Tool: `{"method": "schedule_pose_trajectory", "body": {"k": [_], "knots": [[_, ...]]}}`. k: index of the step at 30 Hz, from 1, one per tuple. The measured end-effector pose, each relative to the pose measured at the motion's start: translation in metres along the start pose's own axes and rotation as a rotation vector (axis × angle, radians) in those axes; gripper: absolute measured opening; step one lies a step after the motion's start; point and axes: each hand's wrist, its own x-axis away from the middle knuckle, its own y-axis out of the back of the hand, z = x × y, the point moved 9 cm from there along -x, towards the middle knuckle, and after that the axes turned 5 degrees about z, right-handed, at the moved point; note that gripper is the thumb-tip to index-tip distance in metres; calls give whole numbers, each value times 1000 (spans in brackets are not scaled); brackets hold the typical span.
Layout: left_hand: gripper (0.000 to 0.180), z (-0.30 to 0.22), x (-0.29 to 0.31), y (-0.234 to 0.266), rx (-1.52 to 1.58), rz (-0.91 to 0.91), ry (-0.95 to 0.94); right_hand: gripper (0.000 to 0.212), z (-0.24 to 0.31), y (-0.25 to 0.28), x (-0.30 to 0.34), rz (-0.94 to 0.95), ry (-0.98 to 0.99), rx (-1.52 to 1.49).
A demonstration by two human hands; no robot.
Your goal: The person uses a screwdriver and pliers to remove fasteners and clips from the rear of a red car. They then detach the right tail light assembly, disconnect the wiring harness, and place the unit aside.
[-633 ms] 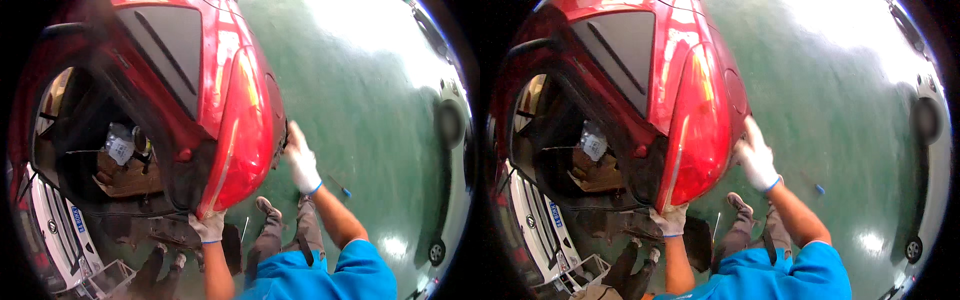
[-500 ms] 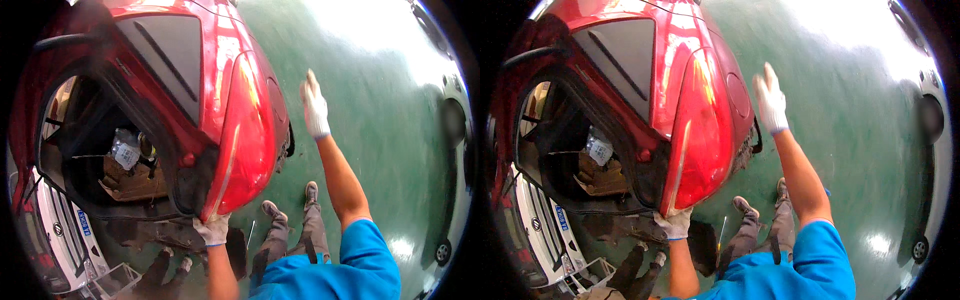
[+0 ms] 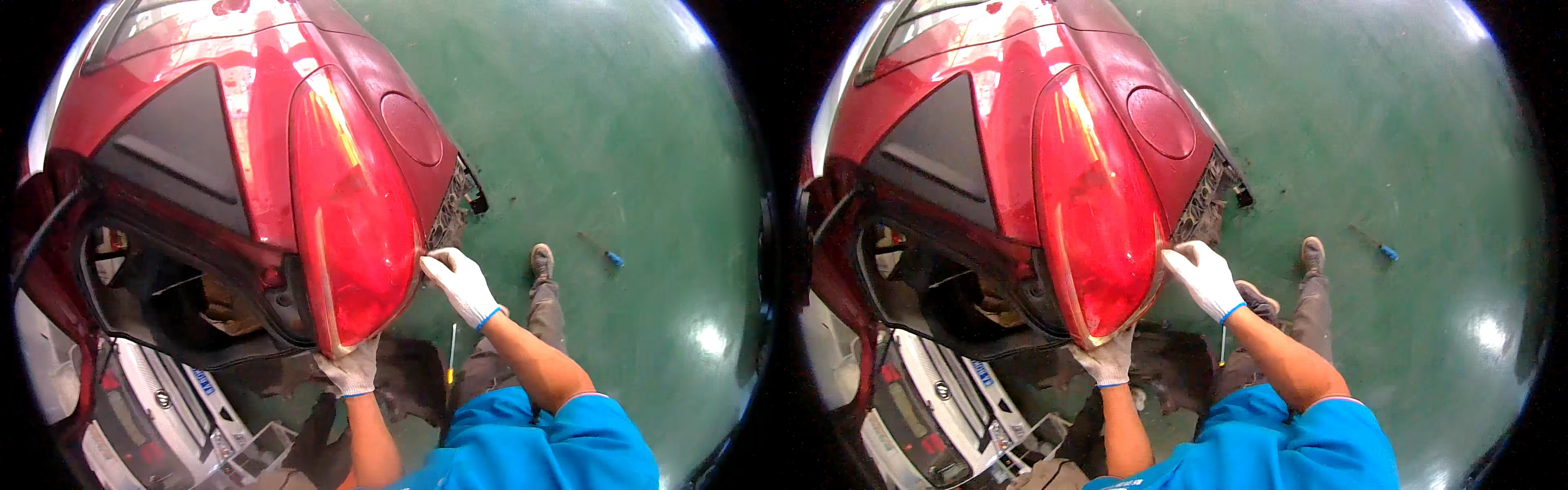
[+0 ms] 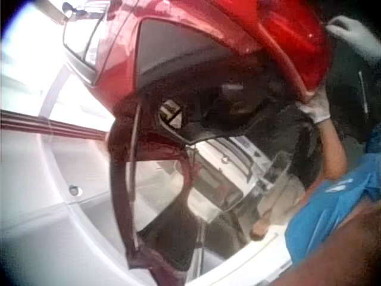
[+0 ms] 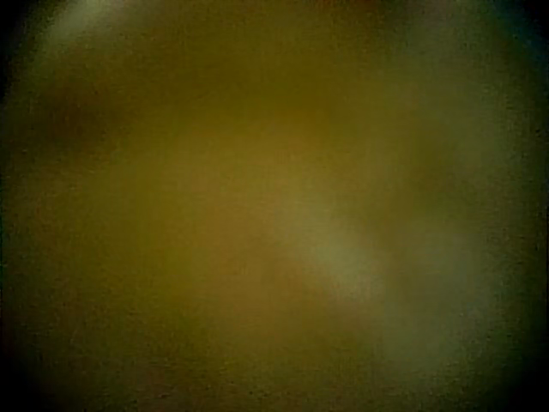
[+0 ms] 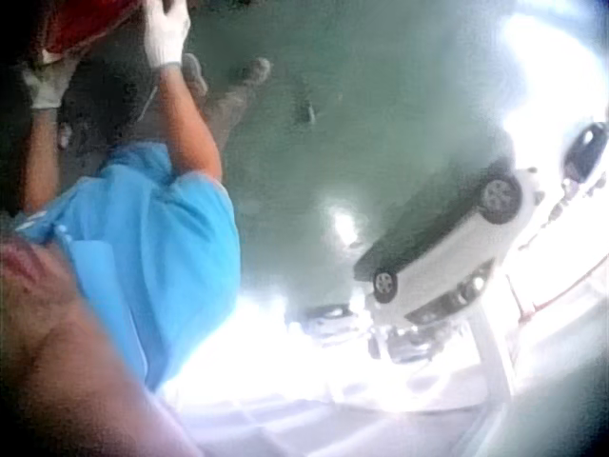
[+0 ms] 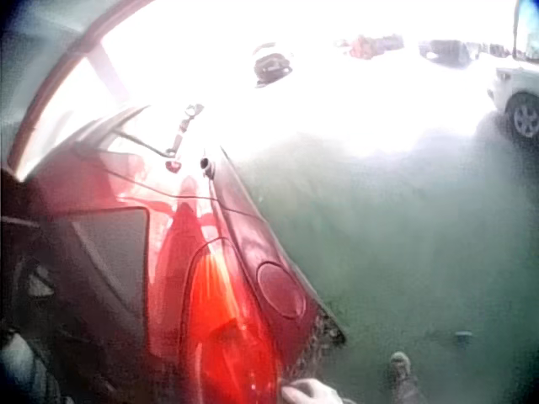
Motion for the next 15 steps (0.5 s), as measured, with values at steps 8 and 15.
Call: {"method": "schedule_pose_trajectory", "body": {"k": [8,15], "knots": [[106,-2,-4,10,53,2,21,49,-49,-91,36,386,-228,-748],[98,-3,-7,3,8,-35,-85,63,-78,-130,11,267,-77,-1253]]}}
